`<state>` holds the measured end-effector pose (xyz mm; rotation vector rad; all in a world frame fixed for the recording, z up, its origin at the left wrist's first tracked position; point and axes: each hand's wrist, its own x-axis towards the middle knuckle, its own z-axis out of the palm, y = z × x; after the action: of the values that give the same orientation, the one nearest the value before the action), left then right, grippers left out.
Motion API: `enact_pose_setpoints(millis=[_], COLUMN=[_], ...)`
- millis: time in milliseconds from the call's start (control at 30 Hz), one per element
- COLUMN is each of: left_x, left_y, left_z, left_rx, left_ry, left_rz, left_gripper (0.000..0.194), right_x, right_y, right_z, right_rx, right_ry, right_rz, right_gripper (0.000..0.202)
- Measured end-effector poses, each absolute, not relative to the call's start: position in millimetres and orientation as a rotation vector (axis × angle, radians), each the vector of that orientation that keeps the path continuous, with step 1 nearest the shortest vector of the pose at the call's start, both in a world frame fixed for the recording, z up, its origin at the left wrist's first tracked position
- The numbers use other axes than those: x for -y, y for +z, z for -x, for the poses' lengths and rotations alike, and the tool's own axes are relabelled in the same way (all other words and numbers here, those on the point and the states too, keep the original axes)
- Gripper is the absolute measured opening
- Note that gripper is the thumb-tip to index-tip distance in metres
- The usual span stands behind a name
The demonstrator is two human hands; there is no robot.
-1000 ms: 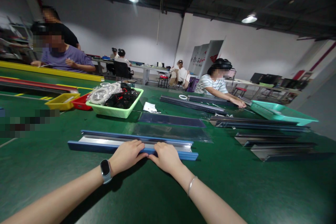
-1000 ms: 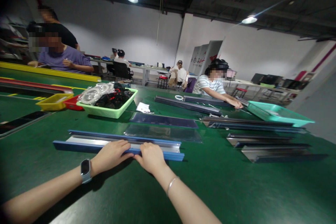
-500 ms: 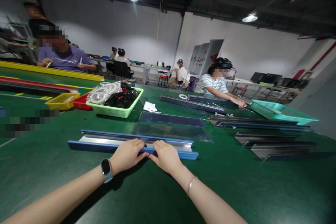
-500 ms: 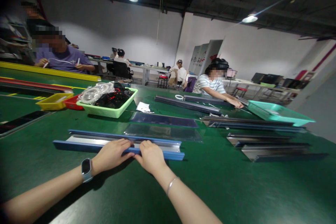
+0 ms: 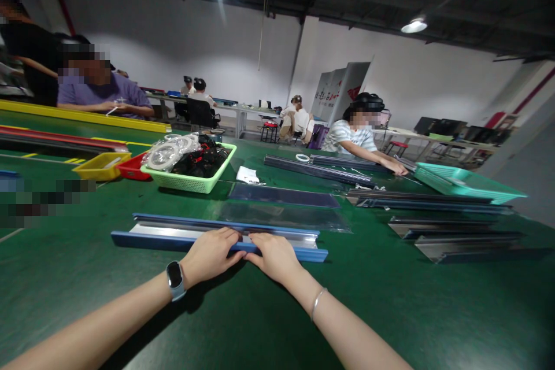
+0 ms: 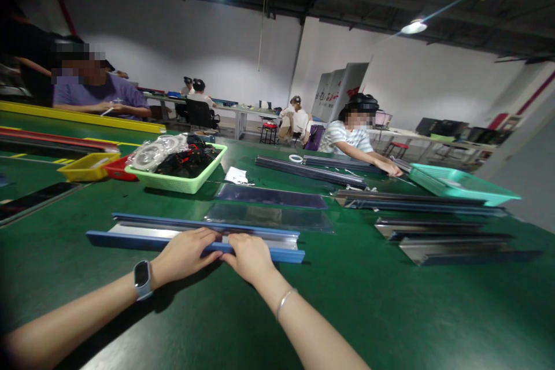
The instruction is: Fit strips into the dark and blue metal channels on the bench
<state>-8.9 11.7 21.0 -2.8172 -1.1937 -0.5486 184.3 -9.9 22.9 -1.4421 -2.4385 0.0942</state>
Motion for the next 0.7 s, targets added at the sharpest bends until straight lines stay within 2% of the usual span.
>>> enact_pose_setpoints(millis=[567, 700], left_x=[-15.1, -16.4], left_y=[27.0, 30.9], left_z=[7.1, -0.3], left_rx=[1.192, 1.146], left_ry=[-0.431, -0.396], left_rz=[2.847, 2.820], left_gripper=[0.028, 0.038], right_x=[11.3, 11.5], right_y=[28.4, 30.3], right_z=[-182.2, -181.6], right_rx=[2.431, 2.450], right_ry=[0.142, 0.151], right_rz=[1.483, 1.517], right_gripper=[0.032, 0.031])
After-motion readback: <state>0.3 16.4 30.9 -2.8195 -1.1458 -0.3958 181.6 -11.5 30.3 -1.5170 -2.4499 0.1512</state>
